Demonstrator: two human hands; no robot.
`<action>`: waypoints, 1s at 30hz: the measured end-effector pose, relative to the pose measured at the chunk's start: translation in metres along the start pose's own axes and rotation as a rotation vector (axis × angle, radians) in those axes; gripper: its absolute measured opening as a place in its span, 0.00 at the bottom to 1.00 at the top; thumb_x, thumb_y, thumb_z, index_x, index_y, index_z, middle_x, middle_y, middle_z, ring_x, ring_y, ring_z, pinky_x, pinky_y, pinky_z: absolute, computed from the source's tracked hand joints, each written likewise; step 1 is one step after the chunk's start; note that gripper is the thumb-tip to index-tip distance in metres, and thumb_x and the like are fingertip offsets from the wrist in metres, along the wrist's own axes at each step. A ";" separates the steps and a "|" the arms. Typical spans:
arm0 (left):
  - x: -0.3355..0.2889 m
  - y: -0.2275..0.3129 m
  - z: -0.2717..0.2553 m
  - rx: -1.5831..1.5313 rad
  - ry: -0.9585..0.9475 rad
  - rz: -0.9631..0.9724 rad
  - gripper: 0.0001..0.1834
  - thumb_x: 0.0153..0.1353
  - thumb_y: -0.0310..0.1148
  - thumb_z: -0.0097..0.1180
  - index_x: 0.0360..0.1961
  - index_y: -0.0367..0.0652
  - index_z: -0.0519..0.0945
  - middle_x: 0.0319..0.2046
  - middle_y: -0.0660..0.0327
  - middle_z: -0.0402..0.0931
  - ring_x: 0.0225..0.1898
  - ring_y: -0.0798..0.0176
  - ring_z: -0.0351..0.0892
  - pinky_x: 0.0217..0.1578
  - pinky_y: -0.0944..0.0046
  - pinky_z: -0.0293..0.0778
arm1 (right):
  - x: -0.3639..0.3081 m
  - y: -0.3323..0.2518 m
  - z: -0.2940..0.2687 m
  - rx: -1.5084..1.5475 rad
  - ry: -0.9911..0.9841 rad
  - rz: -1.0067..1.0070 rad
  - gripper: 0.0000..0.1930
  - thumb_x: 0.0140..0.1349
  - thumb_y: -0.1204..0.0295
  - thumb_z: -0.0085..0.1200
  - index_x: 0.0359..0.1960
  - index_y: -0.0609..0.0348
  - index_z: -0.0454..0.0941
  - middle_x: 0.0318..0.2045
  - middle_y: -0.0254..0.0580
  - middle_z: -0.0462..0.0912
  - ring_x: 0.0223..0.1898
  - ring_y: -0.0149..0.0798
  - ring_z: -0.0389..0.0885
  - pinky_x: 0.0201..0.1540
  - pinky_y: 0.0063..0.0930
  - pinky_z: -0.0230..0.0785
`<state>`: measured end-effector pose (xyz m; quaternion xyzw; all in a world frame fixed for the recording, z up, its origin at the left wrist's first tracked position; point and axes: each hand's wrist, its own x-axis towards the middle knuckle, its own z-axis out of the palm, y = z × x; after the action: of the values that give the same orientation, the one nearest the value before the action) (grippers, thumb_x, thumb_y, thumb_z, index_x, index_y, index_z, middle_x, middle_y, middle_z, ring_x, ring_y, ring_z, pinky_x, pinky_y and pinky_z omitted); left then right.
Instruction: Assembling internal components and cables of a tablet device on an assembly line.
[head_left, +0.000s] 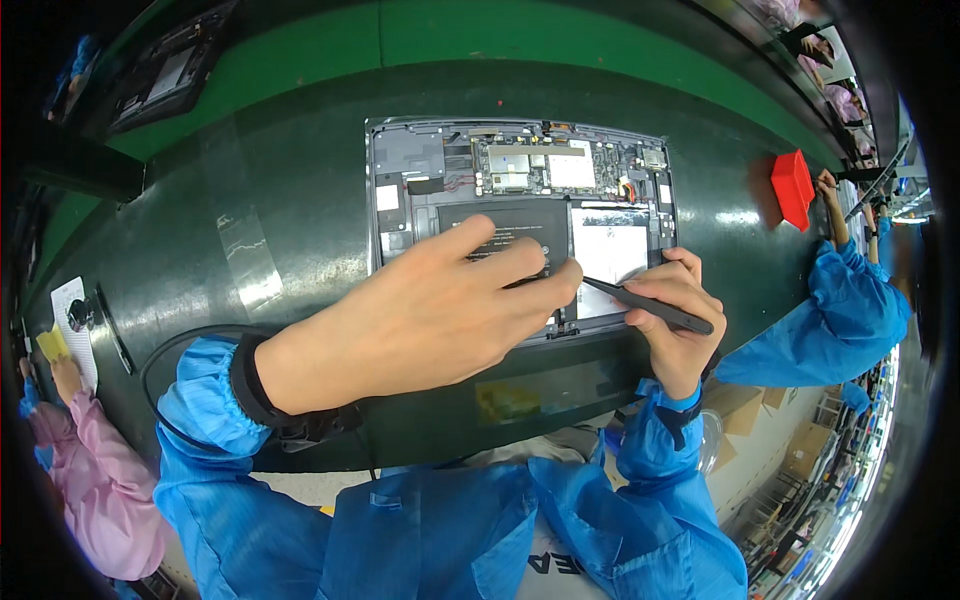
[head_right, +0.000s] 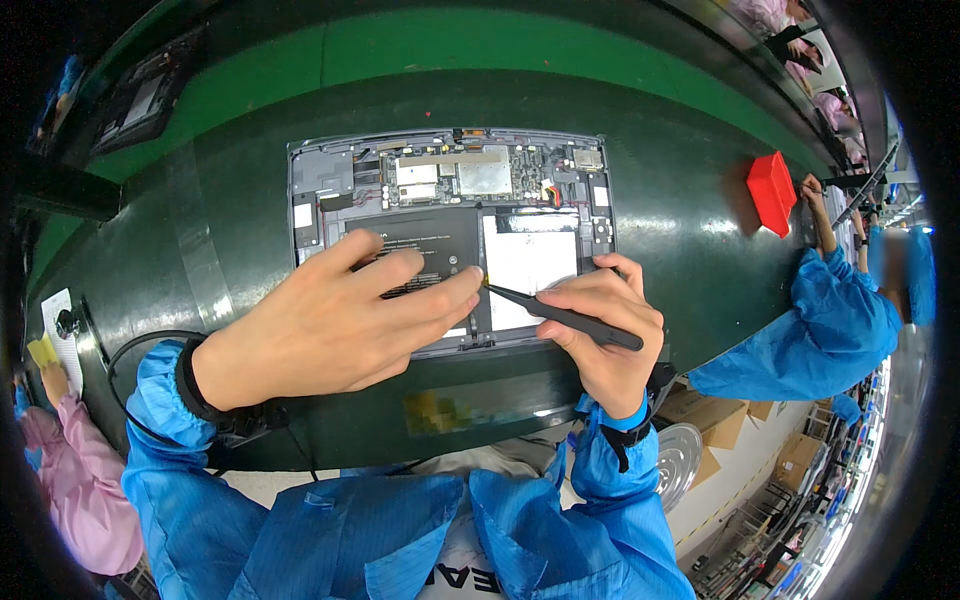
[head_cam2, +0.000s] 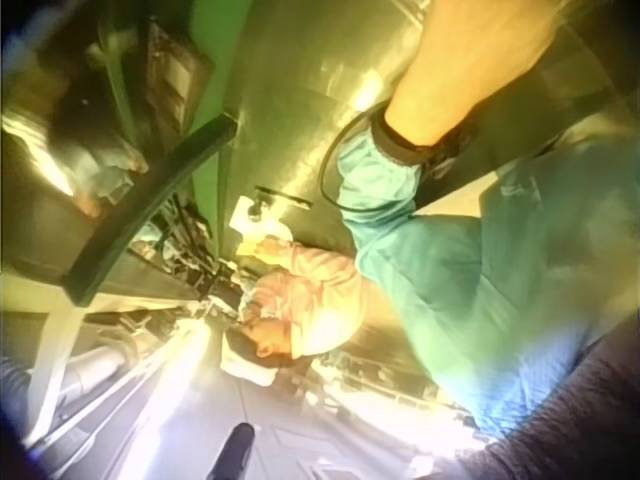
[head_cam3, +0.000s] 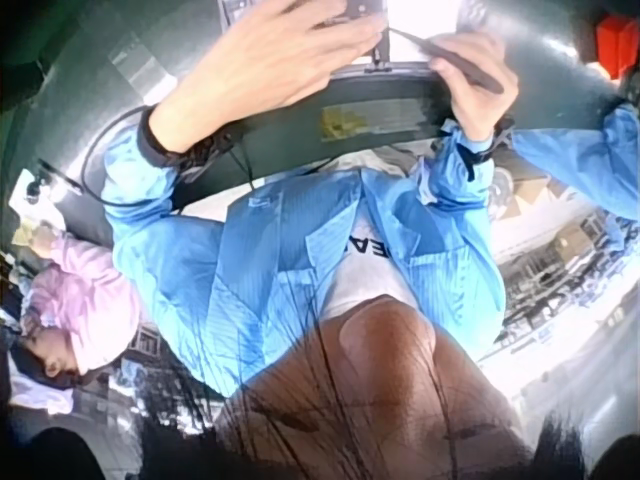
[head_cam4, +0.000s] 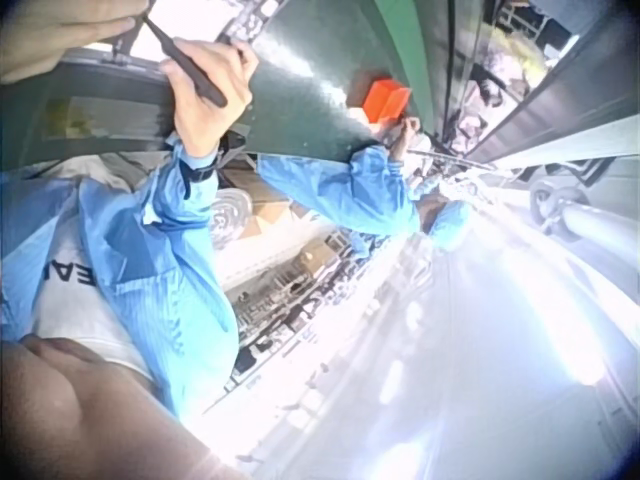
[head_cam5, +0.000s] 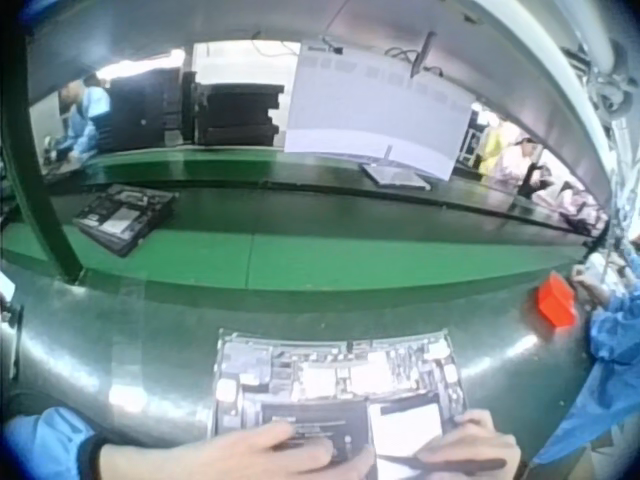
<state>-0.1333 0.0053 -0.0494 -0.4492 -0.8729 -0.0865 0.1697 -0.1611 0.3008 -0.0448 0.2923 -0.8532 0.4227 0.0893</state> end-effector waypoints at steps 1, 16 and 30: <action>0.000 0.000 0.002 0.000 0.000 0.002 0.34 0.50 0.42 0.71 0.60 0.48 0.80 0.62 0.68 0.74 0.49 0.63 0.71 0.49 0.62 0.69 | 0.000 -0.002 0.000 -0.007 -0.004 0.012 0.15 0.49 0.66 0.77 0.36 0.59 0.90 0.33 0.37 0.91 0.39 0.37 0.87 0.65 0.45 0.60; 0.008 0.014 -0.003 -0.090 -0.102 -0.047 0.37 0.48 0.60 0.69 0.51 0.42 0.82 0.62 0.59 0.75 0.55 0.56 0.71 0.56 0.54 0.69 | -0.091 -0.024 0.006 0.289 -0.126 0.271 0.13 0.58 0.71 0.74 0.38 0.66 0.85 0.26 0.45 0.86 0.27 0.37 0.82 0.31 0.28 0.71; 0.004 0.050 0.013 0.375 -0.225 -0.075 0.49 0.39 0.74 0.65 0.54 0.46 0.81 0.70 0.55 0.66 0.64 0.50 0.67 0.59 0.45 0.70 | -0.098 -0.026 0.032 0.221 -0.147 0.179 0.13 0.57 0.75 0.73 0.41 0.64 0.83 0.32 0.48 0.88 0.28 0.42 0.84 0.33 0.31 0.74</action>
<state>-0.0975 0.0414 -0.0606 -0.3837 -0.9032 0.1218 0.1487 -0.0635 0.3052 -0.0871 0.2531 -0.8283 0.4979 -0.0442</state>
